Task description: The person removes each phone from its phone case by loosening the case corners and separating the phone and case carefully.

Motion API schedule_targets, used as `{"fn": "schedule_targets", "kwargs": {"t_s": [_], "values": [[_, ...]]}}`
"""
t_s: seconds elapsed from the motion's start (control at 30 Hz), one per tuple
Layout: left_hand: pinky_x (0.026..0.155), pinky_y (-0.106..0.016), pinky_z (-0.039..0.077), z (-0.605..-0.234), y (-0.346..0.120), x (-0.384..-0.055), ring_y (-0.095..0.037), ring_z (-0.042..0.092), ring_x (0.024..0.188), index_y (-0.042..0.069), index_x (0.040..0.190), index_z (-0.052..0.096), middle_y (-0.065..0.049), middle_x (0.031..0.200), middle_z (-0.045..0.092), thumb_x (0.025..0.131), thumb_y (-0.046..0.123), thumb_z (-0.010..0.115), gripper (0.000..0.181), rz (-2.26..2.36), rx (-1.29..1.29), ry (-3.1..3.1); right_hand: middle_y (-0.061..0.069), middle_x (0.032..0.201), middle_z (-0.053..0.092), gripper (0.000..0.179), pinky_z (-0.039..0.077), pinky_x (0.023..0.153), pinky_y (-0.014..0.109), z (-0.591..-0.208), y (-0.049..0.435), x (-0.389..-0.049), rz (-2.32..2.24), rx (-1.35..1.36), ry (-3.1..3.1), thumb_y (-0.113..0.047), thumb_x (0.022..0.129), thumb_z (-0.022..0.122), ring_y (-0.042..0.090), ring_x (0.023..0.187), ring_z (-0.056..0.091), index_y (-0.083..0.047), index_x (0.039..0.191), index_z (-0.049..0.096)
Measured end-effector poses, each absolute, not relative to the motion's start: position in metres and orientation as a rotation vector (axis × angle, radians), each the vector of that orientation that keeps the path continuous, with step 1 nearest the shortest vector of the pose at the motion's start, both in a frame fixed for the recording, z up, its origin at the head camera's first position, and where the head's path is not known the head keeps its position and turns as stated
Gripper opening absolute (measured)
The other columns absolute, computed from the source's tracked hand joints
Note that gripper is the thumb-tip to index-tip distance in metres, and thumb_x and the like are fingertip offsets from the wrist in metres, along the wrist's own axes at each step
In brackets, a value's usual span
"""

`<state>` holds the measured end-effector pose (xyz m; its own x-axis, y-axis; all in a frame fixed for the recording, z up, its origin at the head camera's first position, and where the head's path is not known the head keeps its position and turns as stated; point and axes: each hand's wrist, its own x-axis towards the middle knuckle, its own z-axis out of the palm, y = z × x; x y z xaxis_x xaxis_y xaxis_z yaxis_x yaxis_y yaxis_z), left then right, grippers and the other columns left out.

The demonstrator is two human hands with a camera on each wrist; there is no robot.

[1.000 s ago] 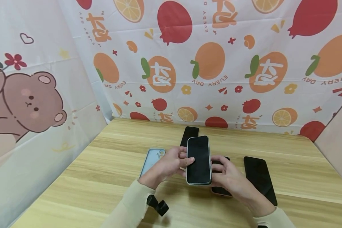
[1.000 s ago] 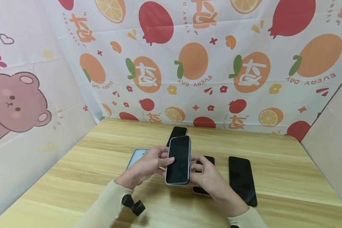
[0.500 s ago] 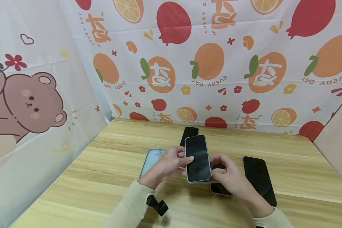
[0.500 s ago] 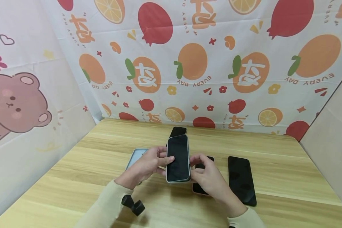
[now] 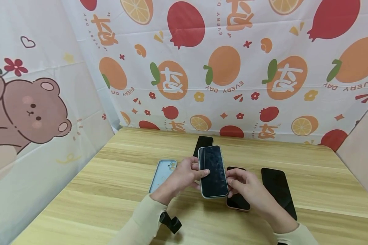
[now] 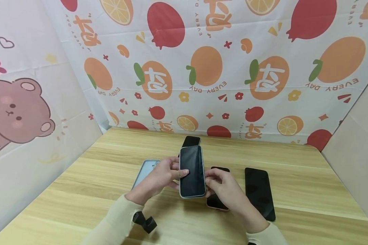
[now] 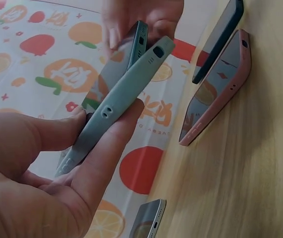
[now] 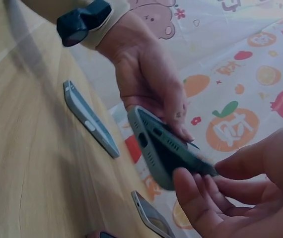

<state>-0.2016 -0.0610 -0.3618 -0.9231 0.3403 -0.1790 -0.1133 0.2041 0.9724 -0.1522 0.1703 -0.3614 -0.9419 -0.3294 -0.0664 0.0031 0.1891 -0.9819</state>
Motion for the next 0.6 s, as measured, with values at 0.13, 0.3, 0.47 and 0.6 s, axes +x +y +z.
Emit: {"fn": "schedule_targets", "kwargs": {"t_s": [0.13, 0.3, 0.47, 0.6], "values": [[0.063, -0.035, 0.061, -0.3616, -0.0605, -0.2006, -0.020, 0.070, 0.082, 0.002, 0.129, 0.048, -0.013, 0.102, 0.068, 0.091, 0.019, 0.071, 0.047, 1.762, 0.194, 2.168, 0.018, 0.116, 0.063, 0.037, 0.059, 0.085, 0.031, -0.3602, 0.1705, -0.1526, -1.833, -0.282, 2.144, -0.016, 0.104, 0.051, 0.023, 0.096, 0.065, 0.006, 0.133, 0.051], [0.064, -0.036, 0.062, -0.3614, -0.0587, -0.1992, -0.020, 0.070, 0.082, 0.001, 0.129, 0.047, -0.014, 0.103, 0.067, 0.091, 0.018, 0.072, 0.049, 1.745, 0.160, 2.204, 0.020, 0.122, 0.063, 0.042, 0.059, 0.087, 0.034, -0.3619, 0.1693, -0.1530, -1.833, -0.270, 2.142, -0.018, 0.102, 0.054, 0.023, 0.101, 0.067, 0.006, 0.137, 0.048], [0.065, -0.036, 0.062, -0.3628, -0.0562, -0.1986, -0.021, 0.070, 0.083, 0.001, 0.130, 0.046, -0.014, 0.103, 0.066, 0.091, 0.017, 0.072, 0.051, 1.728, 0.157, 2.226, 0.020, 0.120, 0.064, 0.051, 0.060, 0.086, 0.035, -0.3637, 0.1662, -0.1522, -1.839, -0.271, 2.150, -0.017, 0.100, 0.059, 0.022, 0.099, 0.068, 0.006, 0.142, 0.042], [0.065, -0.037, 0.062, -0.3631, -0.0561, -0.1984, -0.022, 0.071, 0.085, 0.001, 0.130, 0.046, -0.015, 0.104, 0.067, 0.092, 0.017, 0.071, 0.049, 1.745, 0.169, 2.213, 0.020, 0.116, 0.064, 0.054, 0.060, 0.084, 0.036, -0.3651, 0.1647, -0.1516, -1.858, -0.287, 2.130, -0.014, 0.099, 0.060, 0.021, 0.098, 0.069, 0.008, 0.144, 0.039]]}}
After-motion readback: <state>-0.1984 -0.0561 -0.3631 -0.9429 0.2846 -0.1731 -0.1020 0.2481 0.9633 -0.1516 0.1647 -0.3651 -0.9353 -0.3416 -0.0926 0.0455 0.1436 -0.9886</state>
